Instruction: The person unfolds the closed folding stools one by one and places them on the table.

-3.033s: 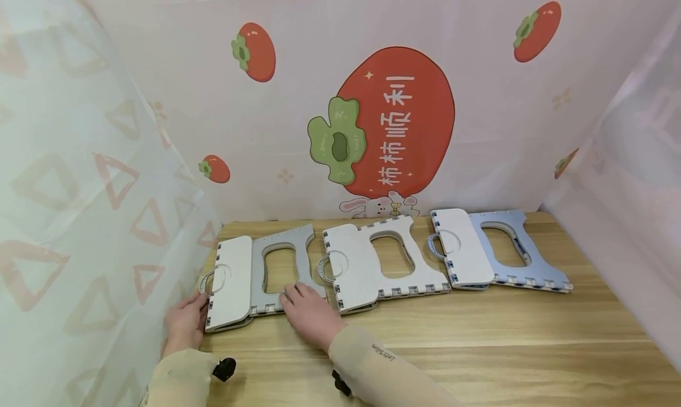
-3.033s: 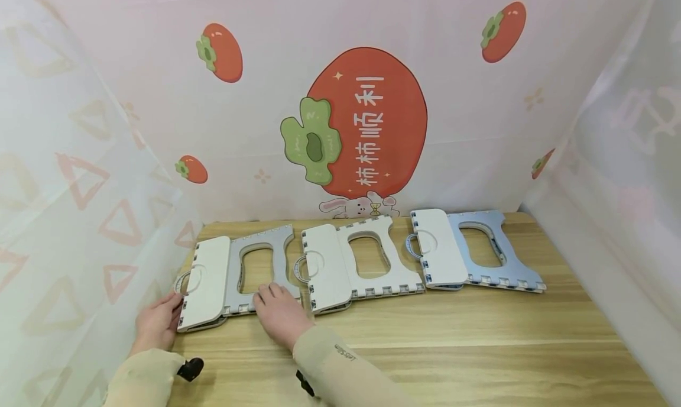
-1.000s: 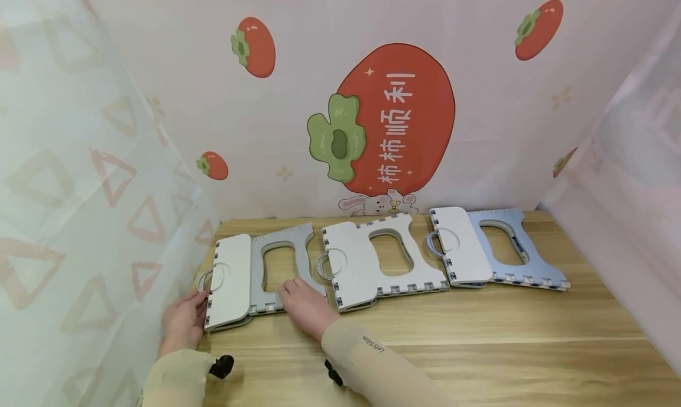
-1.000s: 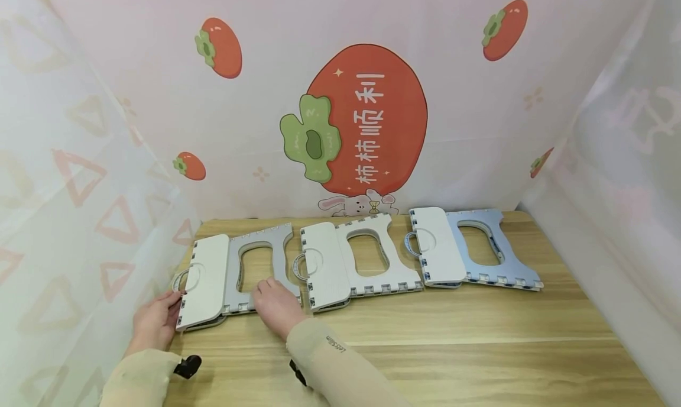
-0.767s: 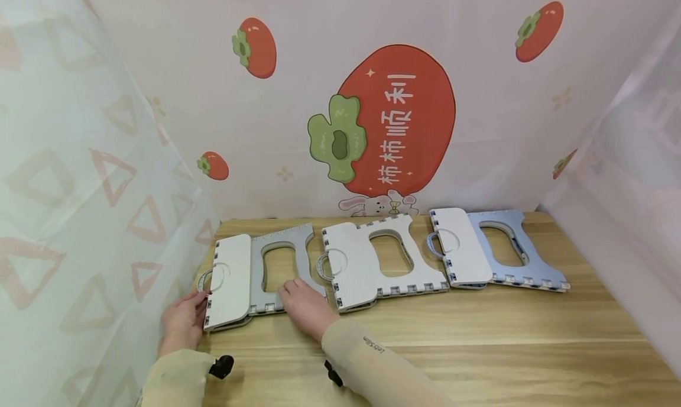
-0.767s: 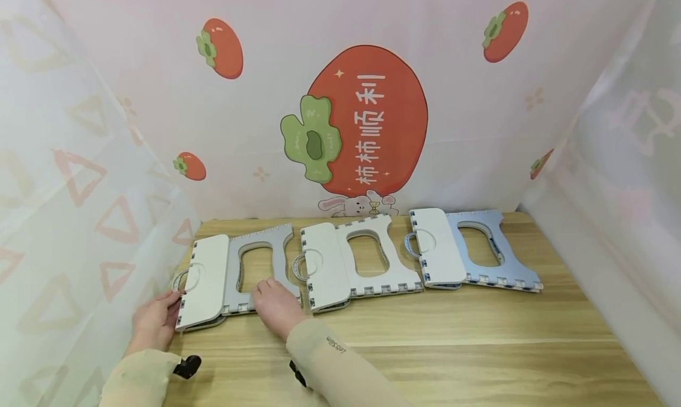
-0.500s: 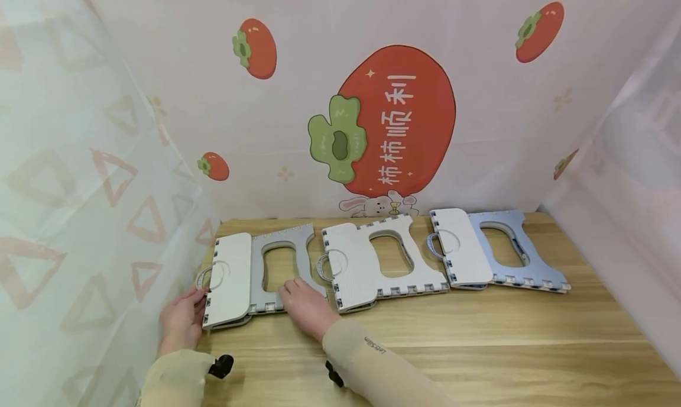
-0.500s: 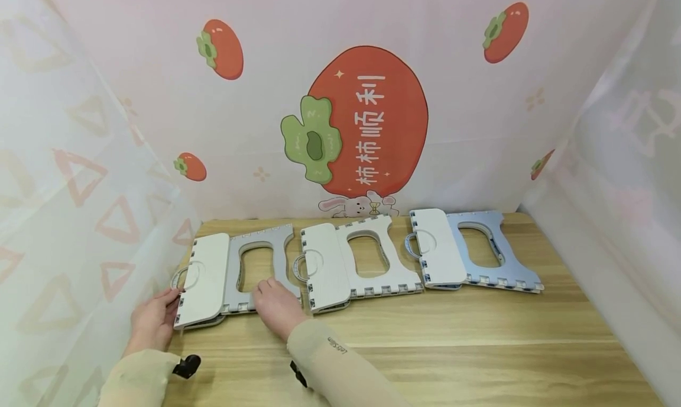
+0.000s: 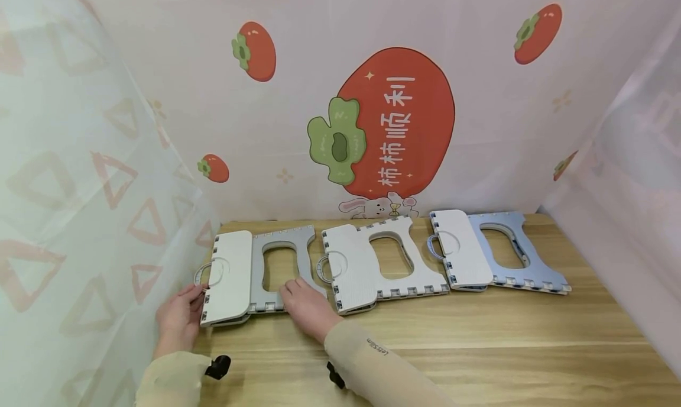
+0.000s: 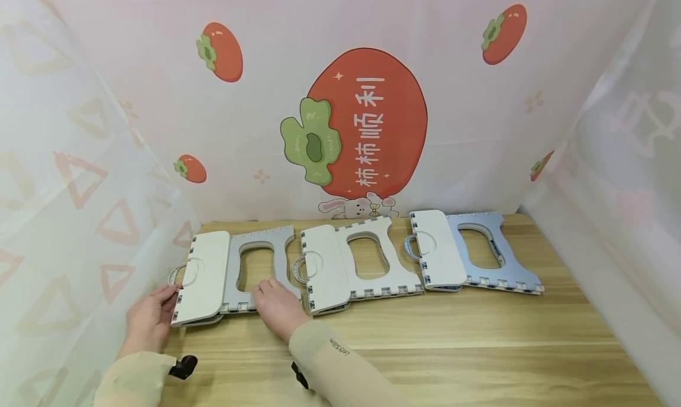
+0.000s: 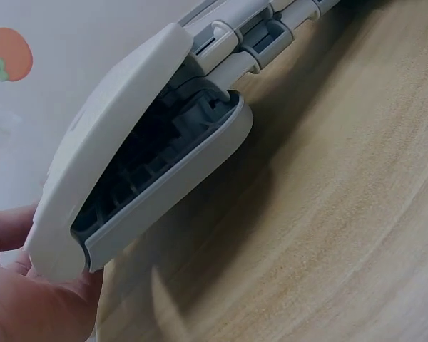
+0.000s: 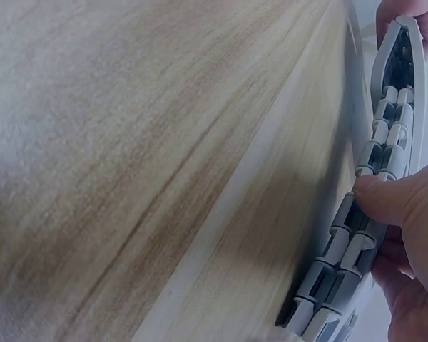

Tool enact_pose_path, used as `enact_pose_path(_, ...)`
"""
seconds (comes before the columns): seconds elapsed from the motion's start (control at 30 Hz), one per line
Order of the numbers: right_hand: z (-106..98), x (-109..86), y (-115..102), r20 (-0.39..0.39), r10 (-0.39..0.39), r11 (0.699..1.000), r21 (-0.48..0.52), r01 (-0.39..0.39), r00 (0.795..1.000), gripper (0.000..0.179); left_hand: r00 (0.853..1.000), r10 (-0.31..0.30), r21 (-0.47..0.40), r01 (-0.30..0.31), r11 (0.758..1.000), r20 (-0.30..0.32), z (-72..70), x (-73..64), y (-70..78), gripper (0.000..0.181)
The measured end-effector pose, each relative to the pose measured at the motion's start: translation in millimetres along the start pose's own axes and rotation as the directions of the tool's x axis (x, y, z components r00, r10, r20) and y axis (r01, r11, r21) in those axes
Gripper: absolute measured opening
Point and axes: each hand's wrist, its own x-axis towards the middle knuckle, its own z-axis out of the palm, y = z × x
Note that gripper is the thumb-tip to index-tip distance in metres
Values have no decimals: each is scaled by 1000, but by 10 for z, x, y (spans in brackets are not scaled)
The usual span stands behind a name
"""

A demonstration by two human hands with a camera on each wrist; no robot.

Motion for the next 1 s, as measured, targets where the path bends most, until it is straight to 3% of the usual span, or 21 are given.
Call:
enact_pose_path(0.33,-84,-14,-3,29,27,999,24,-28,999,38,999,-22,-42,23,999,33,23,-67,100,13)
enact_pose_path(0.7,-100,-22,11,20,26,999,40,-26,999,39,999,48,-31,-47,998,26,96,-123,156,12)
enact_pose_path(1.0,-77,-28,34,24,39,997,66,-41,999,43,993,106,-88,-101,991,56,127,-146,184,19)
